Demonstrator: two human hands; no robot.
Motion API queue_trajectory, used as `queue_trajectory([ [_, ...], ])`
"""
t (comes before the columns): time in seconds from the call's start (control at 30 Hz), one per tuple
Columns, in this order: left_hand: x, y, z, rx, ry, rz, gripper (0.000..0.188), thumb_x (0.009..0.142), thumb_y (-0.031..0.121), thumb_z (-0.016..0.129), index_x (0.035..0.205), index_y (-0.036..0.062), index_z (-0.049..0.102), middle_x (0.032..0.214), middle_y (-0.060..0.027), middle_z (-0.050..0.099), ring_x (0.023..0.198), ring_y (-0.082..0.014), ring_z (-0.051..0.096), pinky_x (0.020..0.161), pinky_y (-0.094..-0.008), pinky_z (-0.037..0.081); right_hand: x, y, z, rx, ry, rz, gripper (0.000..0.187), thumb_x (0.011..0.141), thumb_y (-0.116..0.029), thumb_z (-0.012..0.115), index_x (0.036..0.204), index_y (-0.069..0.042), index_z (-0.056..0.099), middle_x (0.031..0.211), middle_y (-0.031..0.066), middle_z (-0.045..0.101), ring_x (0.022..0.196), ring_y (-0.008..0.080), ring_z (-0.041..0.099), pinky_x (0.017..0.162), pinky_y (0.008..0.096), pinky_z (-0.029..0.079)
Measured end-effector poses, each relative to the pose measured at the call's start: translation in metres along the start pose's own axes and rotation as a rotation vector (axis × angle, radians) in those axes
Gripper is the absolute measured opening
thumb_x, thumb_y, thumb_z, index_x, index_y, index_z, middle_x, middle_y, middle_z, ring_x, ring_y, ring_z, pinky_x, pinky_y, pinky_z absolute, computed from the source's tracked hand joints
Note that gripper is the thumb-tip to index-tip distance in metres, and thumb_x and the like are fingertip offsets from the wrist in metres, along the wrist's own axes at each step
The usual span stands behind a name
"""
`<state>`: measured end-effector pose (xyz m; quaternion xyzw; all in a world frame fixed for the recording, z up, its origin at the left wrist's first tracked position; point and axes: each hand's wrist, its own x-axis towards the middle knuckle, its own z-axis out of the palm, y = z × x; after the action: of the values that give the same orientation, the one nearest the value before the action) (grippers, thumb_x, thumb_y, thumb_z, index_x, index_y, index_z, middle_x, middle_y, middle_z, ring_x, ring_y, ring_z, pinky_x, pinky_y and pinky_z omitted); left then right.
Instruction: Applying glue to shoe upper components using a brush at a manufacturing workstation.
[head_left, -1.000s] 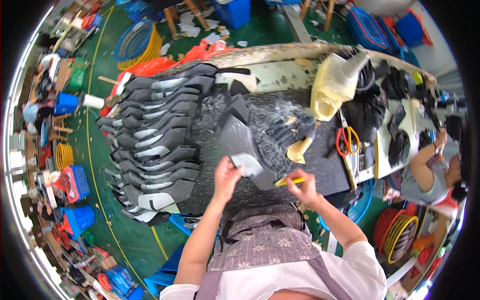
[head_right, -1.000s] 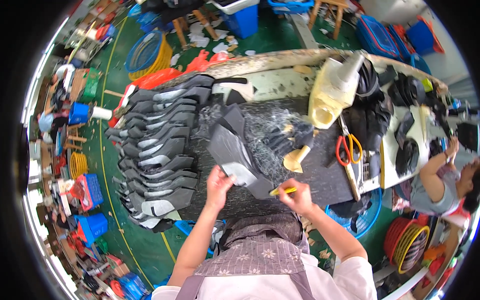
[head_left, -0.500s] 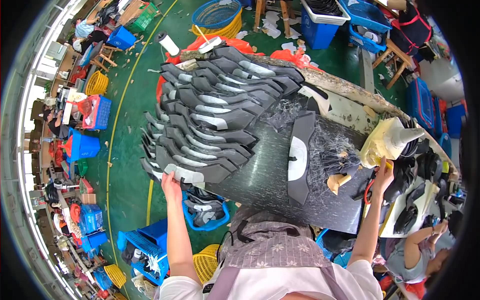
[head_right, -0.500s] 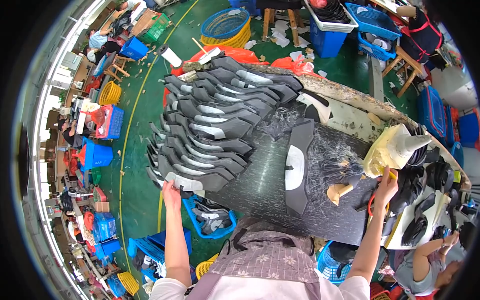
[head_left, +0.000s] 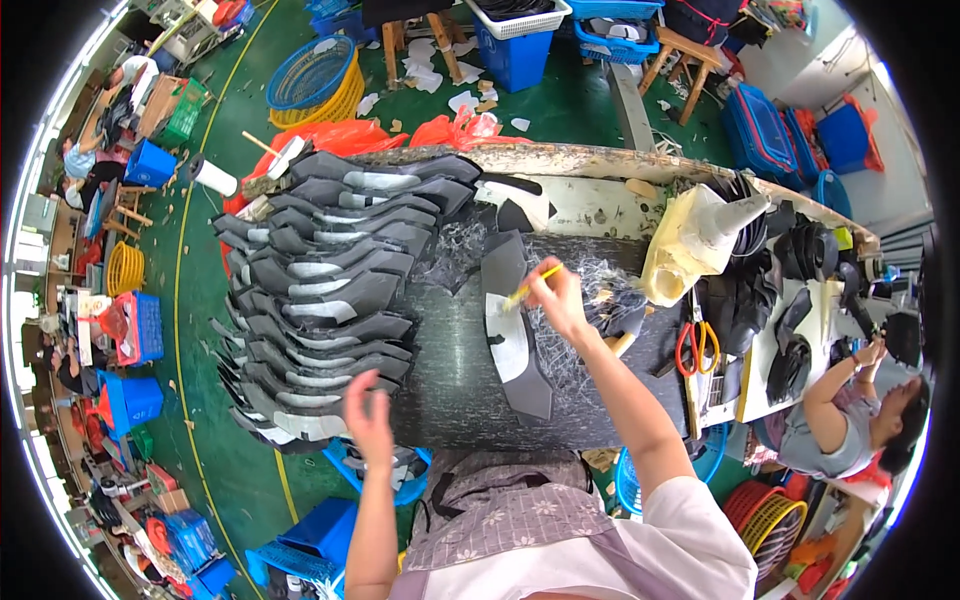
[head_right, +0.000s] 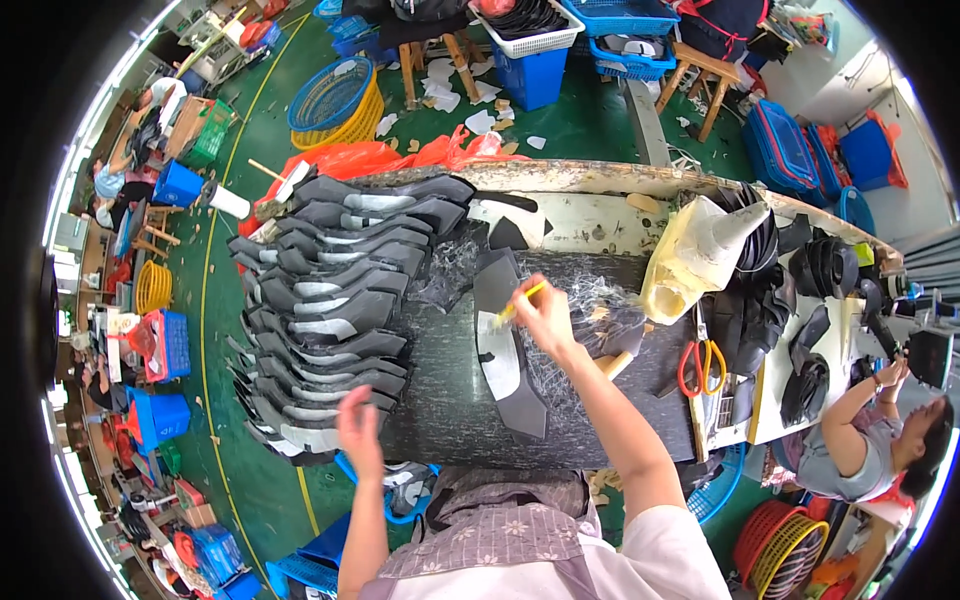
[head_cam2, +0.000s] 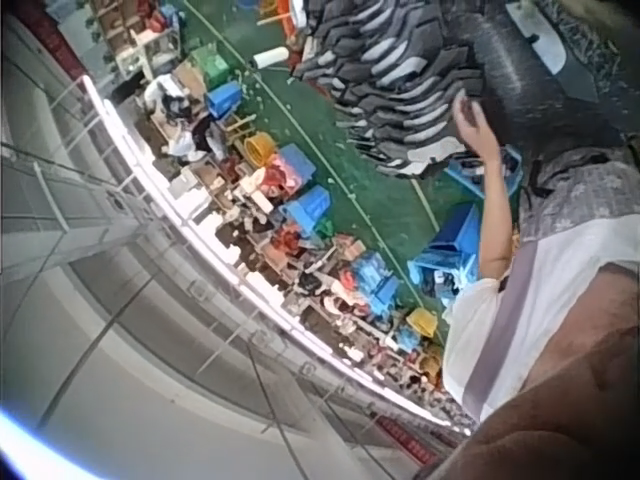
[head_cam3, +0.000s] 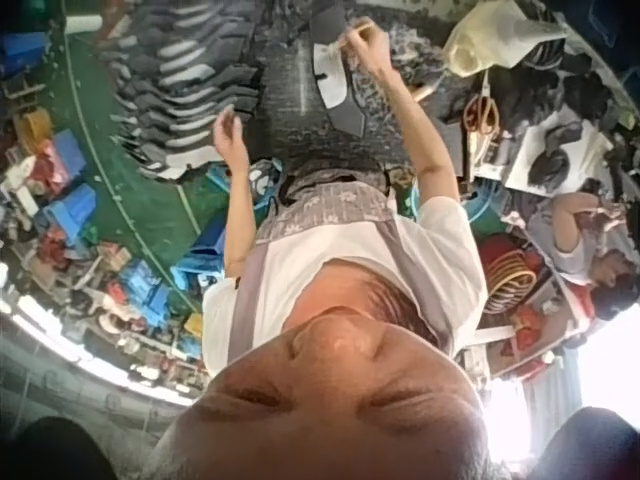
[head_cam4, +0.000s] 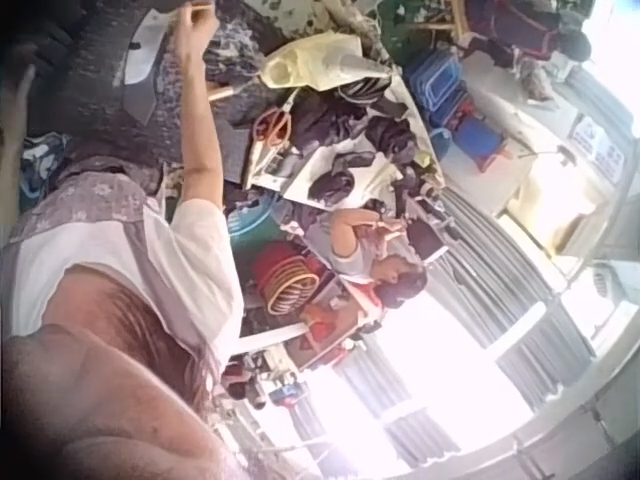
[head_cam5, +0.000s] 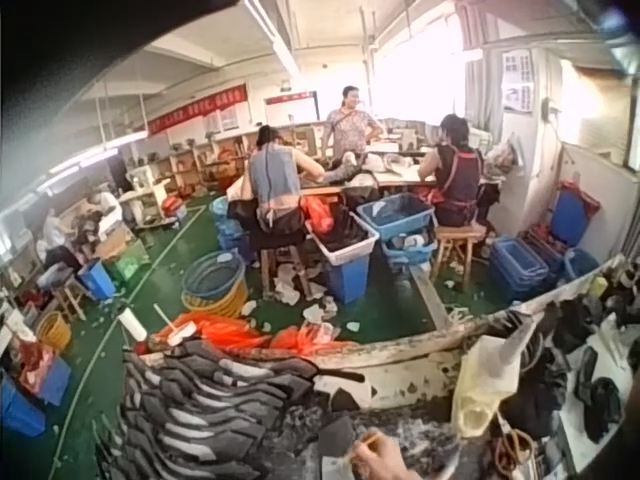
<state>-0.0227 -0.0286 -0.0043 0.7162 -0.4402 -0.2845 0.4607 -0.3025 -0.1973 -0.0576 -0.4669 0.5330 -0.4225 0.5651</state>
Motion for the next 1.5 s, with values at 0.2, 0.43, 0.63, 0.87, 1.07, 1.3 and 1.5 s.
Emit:
queue_trajectory([
  [0.2,0.018,-0.016,0.106,-0.481,-0.482,-0.378,0.043,0.086,0.005,0.053,0.127,-0.0007,0.041,0.122,-0.0131,0.051,0.109,-0.0196,0.051,0.096,-0.0301,0.037,-0.004,0.013,0.004,-0.245,0.184,-0.065,0.022,0.083,-0.021,0.061,0.079,0.0,0.054,0.062,0.0091,0.059,0.055,0.0124,0.057,0.053,0.0271,0.046],
  [0.43,0.037,-0.008,0.15,-0.565,-0.693,-0.636,0.048,0.086,0.011,0.055,0.129,-0.0021,0.037,0.112,-0.0108,0.055,0.101,-0.0172,0.055,0.087,-0.0289,0.042,0.026,-0.004,0.013,-0.351,0.087,-0.33,0.023,0.084,-0.023,0.06,0.084,0.0,0.057,0.069,0.0131,0.063,0.058,0.0203,0.062,0.054,0.0308,0.048],
  [0.63,0.044,-0.021,0.145,-0.622,-0.607,-0.635,0.038,0.087,0.01,0.053,0.122,-0.0016,0.043,0.109,-0.0106,0.057,0.098,-0.017,0.056,0.085,-0.0306,0.045,-0.076,-0.005,-0.048,-0.19,0.195,0.306,0.019,0.086,-0.02,0.058,0.081,-0.001,0.055,0.061,0.0046,0.057,0.053,0.0094,0.052,0.048,0.0266,0.042],
  [0.87,0.054,0.002,0.171,-0.682,-0.743,-0.469,0.038,0.079,-0.007,0.057,0.115,0.0003,0.048,0.108,-0.0086,0.058,0.096,-0.0154,0.057,0.081,-0.0298,0.047,-0.063,-0.039,-0.172,-0.949,0.433,-0.3,0.02,0.088,-0.02,0.057,0.086,-0.001,0.057,0.06,0.0039,0.055,0.053,0.0086,0.051,0.047,0.0247,0.038],
  [1.07,0.037,0.011,0.14,-0.756,-0.712,-0.429,0.04,0.078,-0.008,0.056,0.116,0.0009,0.046,0.109,-0.0079,0.057,0.103,-0.018,0.054,0.092,-0.0319,0.042,-0.088,-0.009,-0.132,0.059,0.628,0.058,0.02,0.086,-0.025,0.054,0.085,-0.004,0.055,0.06,0.0018,0.054,0.047,0.0076,0.047,0.041,0.0195,0.034],
  [1.3,0.061,-0.02,0.175,-0.754,-0.687,-0.503,0.041,0.078,-0.008,0.054,0.117,0.0025,0.045,0.11,-0.0069,0.056,0.105,-0.0169,0.053,0.092,-0.0307,0.04,-0.058,0.009,-0.019,-0.072,0.07,0.031,0.025,0.083,-0.024,0.059,0.086,0.0,0.054,0.065,0.0116,0.062,0.06,0.0167,0.062,0.055,0.0288,0.048],
  [1.5,0.058,-0.03,0.171,-0.806,-0.676,-0.498,0.045,0.08,-0.007,0.054,0.122,0.0041,0.045,0.112,-0.0052,0.056,0.104,-0.0152,0.053,0.092,-0.0287,0.04,-0.166,0.048,-0.063,-0.55,-0.207,-0.063,0.018,0.079,-0.023,0.062,0.078,-0.007,0.053,0.062,0.0058,0.061,0.053,0.0201,0.062,0.051,0.0301,0.049],
])
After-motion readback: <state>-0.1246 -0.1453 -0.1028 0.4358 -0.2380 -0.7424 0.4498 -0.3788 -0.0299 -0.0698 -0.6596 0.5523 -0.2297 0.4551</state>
